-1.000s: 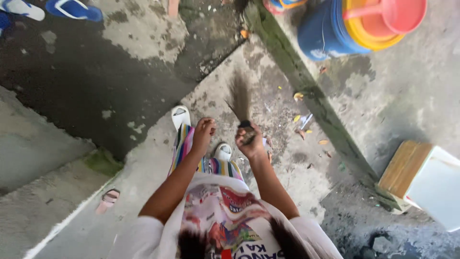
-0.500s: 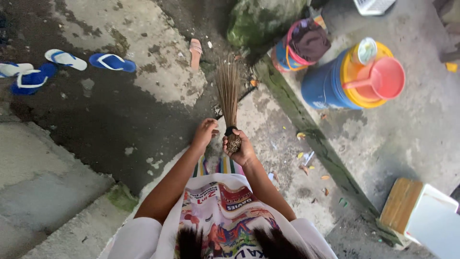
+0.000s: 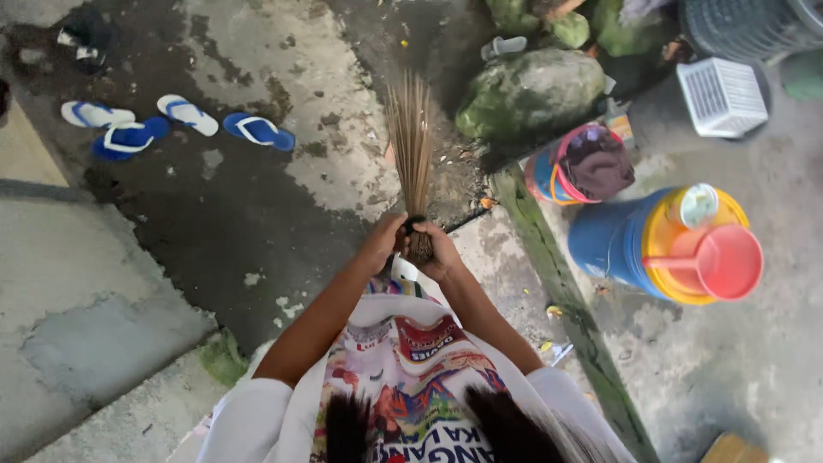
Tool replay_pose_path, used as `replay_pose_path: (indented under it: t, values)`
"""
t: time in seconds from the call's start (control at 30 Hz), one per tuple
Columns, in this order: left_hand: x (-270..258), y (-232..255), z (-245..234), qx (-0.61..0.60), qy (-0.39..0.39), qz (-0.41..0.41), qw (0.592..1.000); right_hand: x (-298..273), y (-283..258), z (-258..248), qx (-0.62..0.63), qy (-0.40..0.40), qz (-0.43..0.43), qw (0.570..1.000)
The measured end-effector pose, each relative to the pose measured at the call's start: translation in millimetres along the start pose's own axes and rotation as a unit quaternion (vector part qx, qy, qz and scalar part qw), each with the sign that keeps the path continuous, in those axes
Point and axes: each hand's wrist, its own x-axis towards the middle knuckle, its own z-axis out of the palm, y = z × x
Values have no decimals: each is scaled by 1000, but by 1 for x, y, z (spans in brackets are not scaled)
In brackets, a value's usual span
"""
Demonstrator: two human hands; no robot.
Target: The person sweeps a concrete floor with a stick broom, moving debris into a pile before sweeping it across a dirt and stone area.
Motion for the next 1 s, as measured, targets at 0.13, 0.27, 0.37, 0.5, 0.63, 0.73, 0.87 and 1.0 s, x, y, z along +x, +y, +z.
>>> replay_pose_path:
  t: [0.13, 0.27, 0.37, 0.5, 0.63, 0.73, 0.87, 1.0]
  values:
    - [35, 11, -15, -55, -2, -4, 998, 29, -19, 28, -38, 28, 10, 999]
    - [47, 68, -10, -71, 30, -58, 995, 74, -33, 46, -68, 29, 26, 997]
    - [78, 94, -25, -52, 34, -74, 995, 110, -40, 60, -82, 45, 22, 995]
    - [120, 152, -54, -18, -25, -95, 995, 176, -49, 84, -122, 90, 5, 988]
    - [160, 217, -74, 63, -28, -126, 990, 233, -58, 113, -40, 75, -22, 996]
    - [174, 253, -90, 108, -22, -148, 983, 256, -61, 148, -46, 114, -39, 992]
    - [191, 287, -99, 74, -24, -167, 983, 286, -67, 159, 4, 103, -22, 994]
    - [210, 299, -116, 41, -29, -173, 984, 314, -70, 174, 3, 117, -20, 993]
